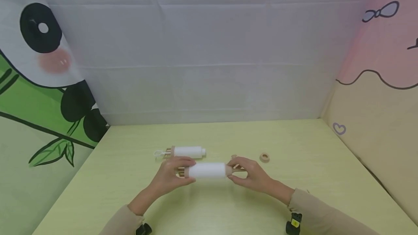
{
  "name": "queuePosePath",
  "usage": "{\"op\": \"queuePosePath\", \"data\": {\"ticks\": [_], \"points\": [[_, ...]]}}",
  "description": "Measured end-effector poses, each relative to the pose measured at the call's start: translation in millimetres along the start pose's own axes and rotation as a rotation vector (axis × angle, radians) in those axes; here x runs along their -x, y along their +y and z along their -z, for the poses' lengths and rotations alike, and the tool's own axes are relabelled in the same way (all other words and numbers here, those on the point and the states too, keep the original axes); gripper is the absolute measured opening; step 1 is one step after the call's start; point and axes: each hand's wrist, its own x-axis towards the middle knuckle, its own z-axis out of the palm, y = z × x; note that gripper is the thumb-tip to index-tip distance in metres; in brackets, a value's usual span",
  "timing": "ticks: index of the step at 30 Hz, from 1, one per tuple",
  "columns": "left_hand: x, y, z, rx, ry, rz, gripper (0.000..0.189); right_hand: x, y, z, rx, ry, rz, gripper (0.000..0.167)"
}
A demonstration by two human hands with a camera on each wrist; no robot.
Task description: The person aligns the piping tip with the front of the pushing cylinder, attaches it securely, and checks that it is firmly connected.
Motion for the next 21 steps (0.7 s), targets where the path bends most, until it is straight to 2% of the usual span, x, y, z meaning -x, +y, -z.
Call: {"op": "queuePosePath", "data": {"ticks": [8,15,21], "points": [[1.1,-2.7,-0.2,-0.029,0.0,-0.007,0.04,12.5,21,-7,-0.002,0.001,0.015,0.041],[13.0,-32.6,-8.6,-0.014,0.001,0.006,0.043,21.7,36,-12,0.018,-0.012,0.008,0.028],[18.3,-38.0,-9.2,-0.02,-0.005,0.023,0.041,22.1,35,-14,0.004,-0.024,-0.017,0.022]]}}
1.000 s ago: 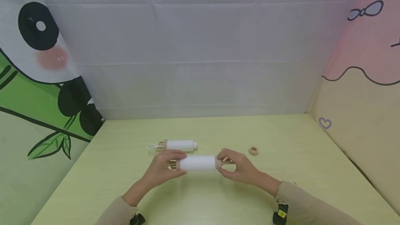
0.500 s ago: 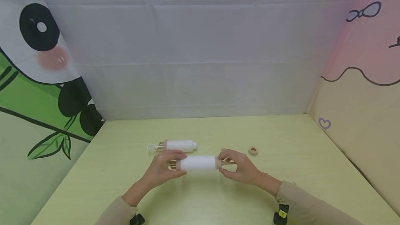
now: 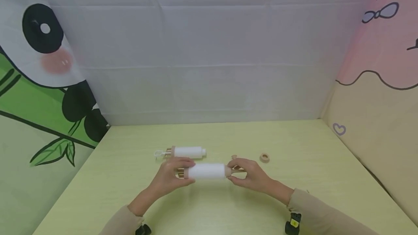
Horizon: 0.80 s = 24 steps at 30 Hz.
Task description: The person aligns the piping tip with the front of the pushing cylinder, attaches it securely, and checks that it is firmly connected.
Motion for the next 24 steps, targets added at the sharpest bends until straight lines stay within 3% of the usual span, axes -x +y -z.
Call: {"op": "queuePosePath", "data": {"ticks": [6,12,17,19,24], "points": [[1.6,-0.4,-1.9,-0.104,0.028,-0.051,0.041,-4.5,-11,1,-0.034,0.006,-0.069,0.031],[3.6,0.3,-3.3,-0.07,0.031,-0.041,0.04,-18.3,-35,10,-0.051,0.017,-0.078,0.032],[1.5,-1.3,-1.5,-0.139,0.04,-0.073,0.043,-18.0,-33,8,-0.057,0.022,-0.091,0.031],[1.3,-1.5,0.1,-0.14,0.029,-0.055,0.043,-13.2,-25,4,-0.049,0.012,-0.112,0.031],[2.2,3.6,7.0,-0.044,-0.028,0.061,0.04,0.6,-2,-4,0.01,-0.033,-0.106,0.03]]}}
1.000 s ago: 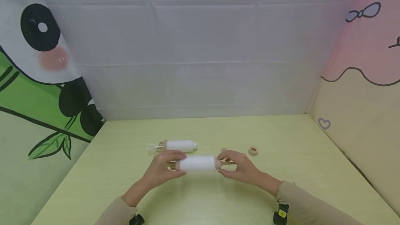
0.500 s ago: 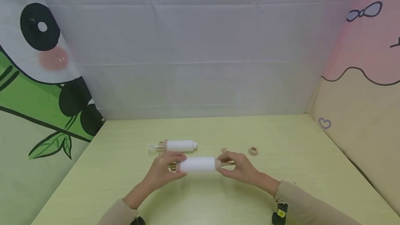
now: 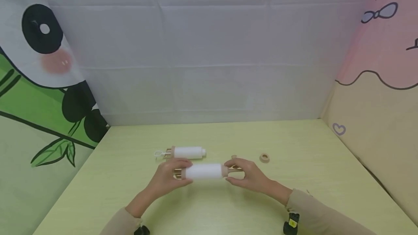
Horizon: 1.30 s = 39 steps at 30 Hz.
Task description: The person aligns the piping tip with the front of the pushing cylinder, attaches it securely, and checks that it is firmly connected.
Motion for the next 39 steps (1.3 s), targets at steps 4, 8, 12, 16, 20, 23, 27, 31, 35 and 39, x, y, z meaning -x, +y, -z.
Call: {"op": "queuePosePath", "data": {"ticks": [4,8,12,16,20,23,27,31,35,39], "points": [[-2.1,12.4,11.6,0.046,-0.014,0.029,0.039,1.1,3,1,0.057,0.017,0.022,0.033],[2.7,0.7,19.0,0.128,-0.037,0.063,0.039,1.2,3,6,0.096,0.04,0.024,0.035],[14.0,-23.5,24.5,0.19,-0.063,0.145,0.04,2.7,4,11,0.12,0.059,0.04,0.035],[23.3,-36.1,33.2,0.184,-0.081,0.199,0.039,4.9,4,16,0.133,0.067,0.046,0.037],[31.2,-42.7,43.3,0.145,-0.118,0.284,0.039,8.4,5,20,0.133,0.06,0.026,0.041],[37.1,-47.4,50.4,0.124,-0.144,0.347,0.039,12.1,8,22,0.138,0.053,0.01,0.041],[43.9,-54.6,57.6,0.102,-0.177,0.404,0.04,17.3,10,23,0.132,0.046,-0.019,0.039],[49.2,-59.8,63.3,0.092,-0.22,0.479,0.041,21.1,13,23,0.132,0.048,-0.033,0.039],[53.7,-64.1,66.8,0.057,-0.248,0.533,0.043,22.4,14,21,0.128,0.054,-0.031,0.039],[55.3,-67.9,68.4,0.032,-0.276,0.54,0.045,23.8,15,19,0.13,0.071,-0.022,0.039]]}}
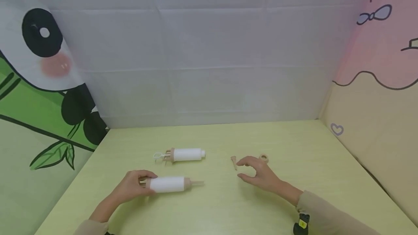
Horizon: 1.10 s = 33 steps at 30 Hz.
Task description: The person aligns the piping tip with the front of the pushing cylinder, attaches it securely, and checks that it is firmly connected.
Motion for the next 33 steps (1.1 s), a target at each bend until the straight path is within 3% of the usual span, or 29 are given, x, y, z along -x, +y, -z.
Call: {"op": "queuePosePath", "data": {"ticks": [7,16,26,33], "points": [[0.3,-2.9,1.1,0.002,-0.059,0.038,0.046,2.0,1,0,0.01,0.012,0.012,0.04],[-0.5,-3.3,2.9,-0.02,-0.076,0.049,0.046,2.8,1,3,-0.007,-0.011,-0.03,0.028],[-4.0,-1.0,5.6,-0.034,-0.099,0.014,0.053,-0.9,-6,4,0.005,-0.001,0.009,0.035],[-11.5,10.1,5.9,-0.082,-0.083,0.001,0.051,3.1,-1,5,0.02,-0.002,-0.008,0.038]]}}
